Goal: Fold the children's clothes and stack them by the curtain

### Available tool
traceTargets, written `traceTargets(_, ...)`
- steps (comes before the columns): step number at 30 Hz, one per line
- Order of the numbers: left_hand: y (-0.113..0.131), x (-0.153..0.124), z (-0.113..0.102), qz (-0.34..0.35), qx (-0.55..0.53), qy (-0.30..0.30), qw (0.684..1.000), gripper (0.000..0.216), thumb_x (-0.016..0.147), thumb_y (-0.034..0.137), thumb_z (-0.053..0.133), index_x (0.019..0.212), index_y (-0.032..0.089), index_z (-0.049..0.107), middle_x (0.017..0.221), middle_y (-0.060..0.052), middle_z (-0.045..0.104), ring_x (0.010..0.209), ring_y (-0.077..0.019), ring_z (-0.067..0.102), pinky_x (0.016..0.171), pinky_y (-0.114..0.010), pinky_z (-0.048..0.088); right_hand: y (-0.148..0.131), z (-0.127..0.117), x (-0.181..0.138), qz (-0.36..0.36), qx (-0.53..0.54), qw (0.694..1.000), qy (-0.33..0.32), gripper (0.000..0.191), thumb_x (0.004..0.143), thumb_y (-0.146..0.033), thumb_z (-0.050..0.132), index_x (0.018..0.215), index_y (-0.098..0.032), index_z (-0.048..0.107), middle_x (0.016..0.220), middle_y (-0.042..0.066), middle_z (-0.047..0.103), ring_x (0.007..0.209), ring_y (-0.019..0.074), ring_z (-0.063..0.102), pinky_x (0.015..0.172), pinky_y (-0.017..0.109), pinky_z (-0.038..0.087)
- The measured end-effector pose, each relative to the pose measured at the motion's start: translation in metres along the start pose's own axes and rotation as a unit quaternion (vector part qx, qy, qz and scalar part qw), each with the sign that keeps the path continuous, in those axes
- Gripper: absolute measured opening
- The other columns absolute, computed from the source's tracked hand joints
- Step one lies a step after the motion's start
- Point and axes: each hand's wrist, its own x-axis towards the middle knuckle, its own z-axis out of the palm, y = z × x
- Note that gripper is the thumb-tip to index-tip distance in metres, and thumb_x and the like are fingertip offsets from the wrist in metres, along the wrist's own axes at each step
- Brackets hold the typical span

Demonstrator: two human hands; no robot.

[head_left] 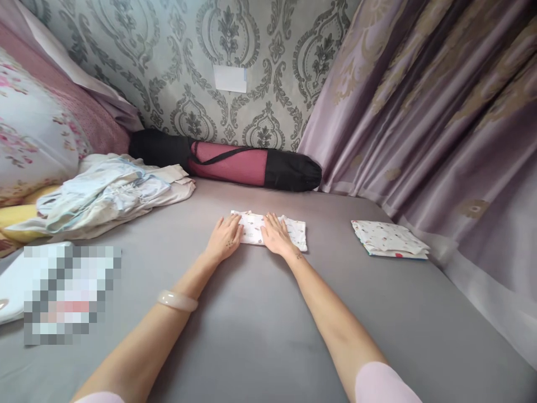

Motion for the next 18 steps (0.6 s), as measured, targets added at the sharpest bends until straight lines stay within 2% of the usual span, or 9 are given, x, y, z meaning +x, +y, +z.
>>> traceTargets(3, 0.021, 0.017, 0.005, 0.042, 0.042, -0.024, 0.998, 0.050, 0.099, 0.029, 0.024, 0.140, 0.011, 0.045, 0.147, -0.013, 0.046, 0.140, -0.0247, 0.037, 0.117, -0.047, 0.024, 0.005, -0.003, -0.003, 0.010, -0.007, 1.000, 0.018, 0.058, 0.099, -0.033, 0.021, 0.151, -0.006, 0.028, 0.160, 0.012, 0.019, 0.148, 0.0222, 0.010, 0.119, 0.044, 0.002)
traceTargets(7, 0.046, 0.035, 0.017, 0.046, 0.088, -0.032, 0.995, 0.050, 0.099, 0.029, 0.026, 0.141, 0.011, 0.046, 0.148, -0.013, 0.044, 0.141, -0.0259, 0.034, 0.118, -0.049, 0.021, 0.007, -0.005, -0.002, 0.042, -0.009, 0.998, 0.054, 0.058, 0.099, -0.030, 0.022, 0.151, -0.005, 0.026, 0.160, 0.012, 0.018, 0.148, 0.0234, 0.008, 0.119, 0.048, 0.001)
traceTargets(10, 0.054, 0.038, 0.029, 0.047, 0.104, -0.016, 0.993, 0.053, 0.100, 0.034, 0.025, 0.144, 0.010, 0.043, 0.152, -0.013, 0.039, 0.144, -0.0275, 0.029, 0.119, -0.050, 0.016, 0.012, -0.003, -0.004, 0.050, -0.017, 0.996, 0.067, 0.058, 0.099, -0.029, 0.022, 0.152, -0.007, 0.025, 0.161, 0.010, 0.016, 0.149, 0.0244, 0.006, 0.118, 0.050, 0.000)
traceTargets(12, 0.054, 0.036, 0.036, 0.035, 0.109, -0.023, 0.993, 0.054, 0.100, 0.036, 0.024, 0.145, 0.011, 0.040, 0.153, -0.013, 0.036, 0.145, -0.0286, 0.025, 0.119, -0.050, 0.016, 0.016, 0.000, -0.006, 0.038, -0.014, 0.998, 0.045, 0.057, 0.099, -0.031, 0.021, 0.153, -0.010, 0.025, 0.161, 0.008, 0.015, 0.149, 0.0242, 0.006, 0.118, 0.051, 0.001)
traceTargets(15, 0.051, 0.035, 0.044, 0.010, 0.108, -0.091, 0.990, 0.055, 0.100, 0.036, 0.023, 0.146, 0.010, 0.039, 0.154, -0.015, 0.035, 0.145, -0.0307, 0.024, 0.117, -0.049, 0.021, 0.019, 0.005, -0.008, 0.027, -0.001, 1.000, -0.006, 0.057, 0.100, -0.033, 0.018, 0.153, -0.014, 0.024, 0.161, 0.004, 0.018, 0.148, 0.0227, 0.009, 0.119, 0.049, 0.003)
traceTargets(18, 0.049, 0.037, 0.045, 0.000, 0.106, -0.143, 0.984, 0.056, 0.101, 0.037, 0.022, 0.147, 0.009, 0.037, 0.155, -0.017, 0.032, 0.145, -0.0326, 0.022, 0.116, -0.050, 0.022, 0.019, 0.007, -0.009, 0.029, 0.004, 0.999, -0.017, 0.057, 0.100, -0.034, 0.016, 0.153, -0.015, 0.024, 0.160, 0.003, 0.019, 0.148, 0.0213, 0.011, 0.119, 0.047, 0.003)
